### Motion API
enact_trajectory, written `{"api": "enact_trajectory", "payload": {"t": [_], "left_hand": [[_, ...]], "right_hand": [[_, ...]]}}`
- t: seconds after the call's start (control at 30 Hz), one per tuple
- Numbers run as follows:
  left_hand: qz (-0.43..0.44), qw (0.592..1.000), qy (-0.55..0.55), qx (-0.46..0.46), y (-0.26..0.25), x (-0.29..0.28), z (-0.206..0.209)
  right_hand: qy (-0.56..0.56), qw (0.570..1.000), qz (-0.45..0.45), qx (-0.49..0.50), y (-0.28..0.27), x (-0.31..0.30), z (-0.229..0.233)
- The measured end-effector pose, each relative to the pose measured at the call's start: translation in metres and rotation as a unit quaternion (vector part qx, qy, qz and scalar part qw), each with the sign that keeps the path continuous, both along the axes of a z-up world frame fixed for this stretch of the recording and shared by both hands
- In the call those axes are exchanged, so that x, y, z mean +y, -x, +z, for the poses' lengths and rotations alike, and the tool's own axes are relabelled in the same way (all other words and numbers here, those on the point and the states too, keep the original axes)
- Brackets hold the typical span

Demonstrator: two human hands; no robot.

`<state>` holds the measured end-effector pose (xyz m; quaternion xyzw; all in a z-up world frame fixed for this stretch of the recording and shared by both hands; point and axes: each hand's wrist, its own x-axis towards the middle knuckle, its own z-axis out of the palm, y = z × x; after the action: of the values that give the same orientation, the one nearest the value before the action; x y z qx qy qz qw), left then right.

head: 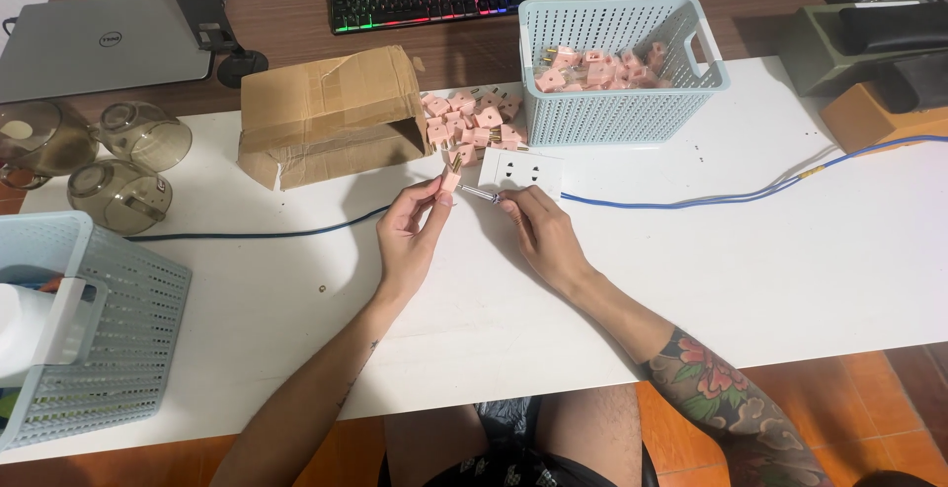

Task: The person uses a screwdriver to tighten screws on small pink electrical components, likely plug adapters, on a white desk. They handle the components one by one, picking them up from a pile, securing them, and placing them into a light blue basket.

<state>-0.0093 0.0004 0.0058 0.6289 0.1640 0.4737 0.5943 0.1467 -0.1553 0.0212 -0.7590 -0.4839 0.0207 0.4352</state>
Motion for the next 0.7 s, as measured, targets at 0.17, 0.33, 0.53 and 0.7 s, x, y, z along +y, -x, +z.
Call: {"api": "enact_trajectory", "payload": {"t": [0.17, 0.33, 0.53, 0.7], "left_hand": [[-0.001, 1.000, -0.011, 0.000, 0.001, -0.002, 0.002], [0.000, 1.000, -0.015, -0.006, 0.001, -0.002, 0.003], [0.000, 1.000, -0.016, -0.008, 0.001, 0.000, -0.002], [-0.001, 1.000, -0.015, -0.008, -0.001, 0.003, -0.005]], "right_hand": [[-0.013, 0.996, 0.009, 0.085, 0.000, -0.004, -0.009], [-0.033, 0.997, 0.007, 0.068, 0.000, -0.003, -0.006], [-0.026, 0.998, 0.001, 0.048, 0.000, 0.000, -0.005], [-0.026, 0.994, 0.012, 0.108, -0.001, -0.002, -0.008]]}}
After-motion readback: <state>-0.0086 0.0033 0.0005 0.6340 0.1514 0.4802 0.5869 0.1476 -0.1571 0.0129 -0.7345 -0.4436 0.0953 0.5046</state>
